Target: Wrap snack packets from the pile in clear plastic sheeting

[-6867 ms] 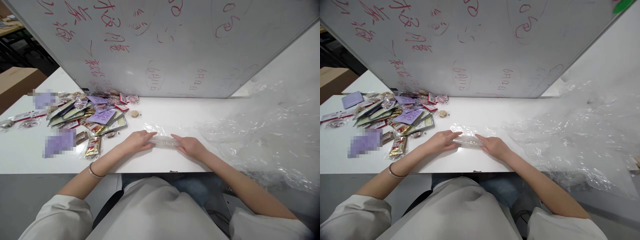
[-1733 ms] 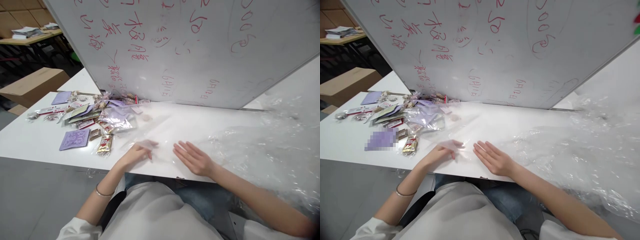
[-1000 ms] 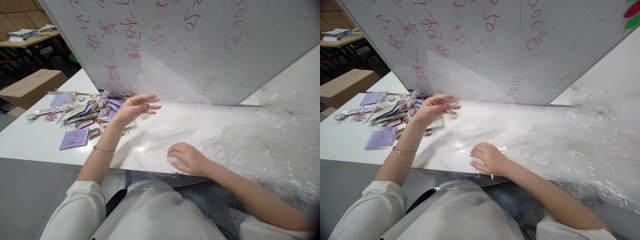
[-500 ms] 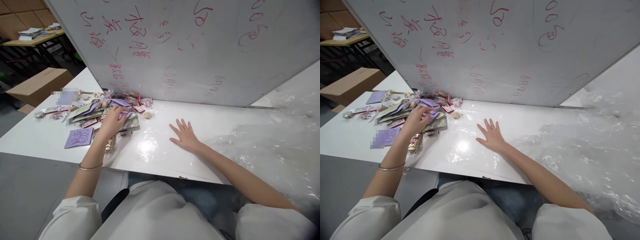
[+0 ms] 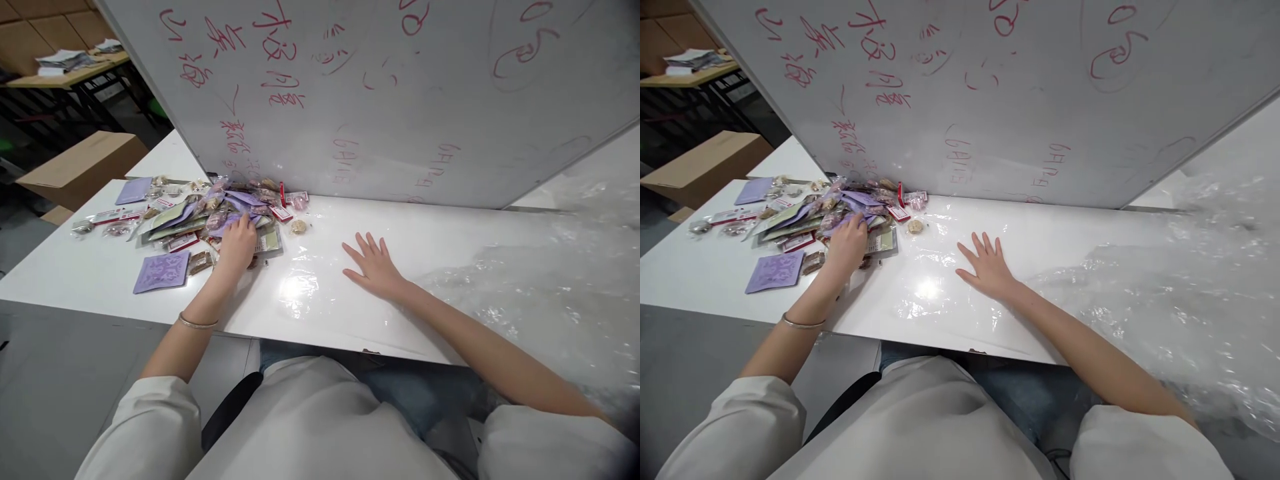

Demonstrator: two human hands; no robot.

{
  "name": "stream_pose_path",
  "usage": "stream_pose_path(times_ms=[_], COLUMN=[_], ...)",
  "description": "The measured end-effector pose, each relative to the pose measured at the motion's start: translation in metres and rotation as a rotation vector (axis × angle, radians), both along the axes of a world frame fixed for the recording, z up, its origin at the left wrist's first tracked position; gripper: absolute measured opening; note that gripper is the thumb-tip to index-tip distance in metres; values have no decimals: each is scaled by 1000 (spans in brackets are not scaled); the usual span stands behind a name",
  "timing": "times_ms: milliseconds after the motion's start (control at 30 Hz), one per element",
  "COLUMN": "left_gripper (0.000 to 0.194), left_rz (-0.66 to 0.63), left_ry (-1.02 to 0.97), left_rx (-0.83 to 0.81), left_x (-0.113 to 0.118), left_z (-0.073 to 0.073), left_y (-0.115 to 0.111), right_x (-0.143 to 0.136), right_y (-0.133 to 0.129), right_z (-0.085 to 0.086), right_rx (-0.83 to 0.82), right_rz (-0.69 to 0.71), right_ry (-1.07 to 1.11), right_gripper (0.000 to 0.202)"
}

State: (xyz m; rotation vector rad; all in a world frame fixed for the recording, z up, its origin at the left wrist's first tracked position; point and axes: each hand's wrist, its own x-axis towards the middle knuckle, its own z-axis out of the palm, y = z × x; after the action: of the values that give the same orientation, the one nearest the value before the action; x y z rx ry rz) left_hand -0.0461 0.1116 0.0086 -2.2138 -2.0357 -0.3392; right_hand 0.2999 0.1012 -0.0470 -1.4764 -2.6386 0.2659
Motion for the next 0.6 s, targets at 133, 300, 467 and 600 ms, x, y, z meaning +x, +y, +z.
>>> stream_pose_path(times_ms=[133, 300, 467, 600], left_gripper=[39, 21, 24, 23], left_rz=[-64, -88, -141, -55], left_ry=[-223, -625, -1259, -1601], left_rx=[135, 293, 11, -316], left_x=[8, 48, 106, 141], left_z=[29, 61, 32, -10], left_y=[-22, -66, -73, -69], right_x=[1, 1, -2, 5], right_y=[1, 2, -15, -33], right_z=[0, 13, 31, 27], right_rx=[-10, -61, -404, -486], right_rz=[-4, 42, -116, -279], right_ry=[17, 302, 1011, 1073], right_gripper=[70, 83, 66, 58])
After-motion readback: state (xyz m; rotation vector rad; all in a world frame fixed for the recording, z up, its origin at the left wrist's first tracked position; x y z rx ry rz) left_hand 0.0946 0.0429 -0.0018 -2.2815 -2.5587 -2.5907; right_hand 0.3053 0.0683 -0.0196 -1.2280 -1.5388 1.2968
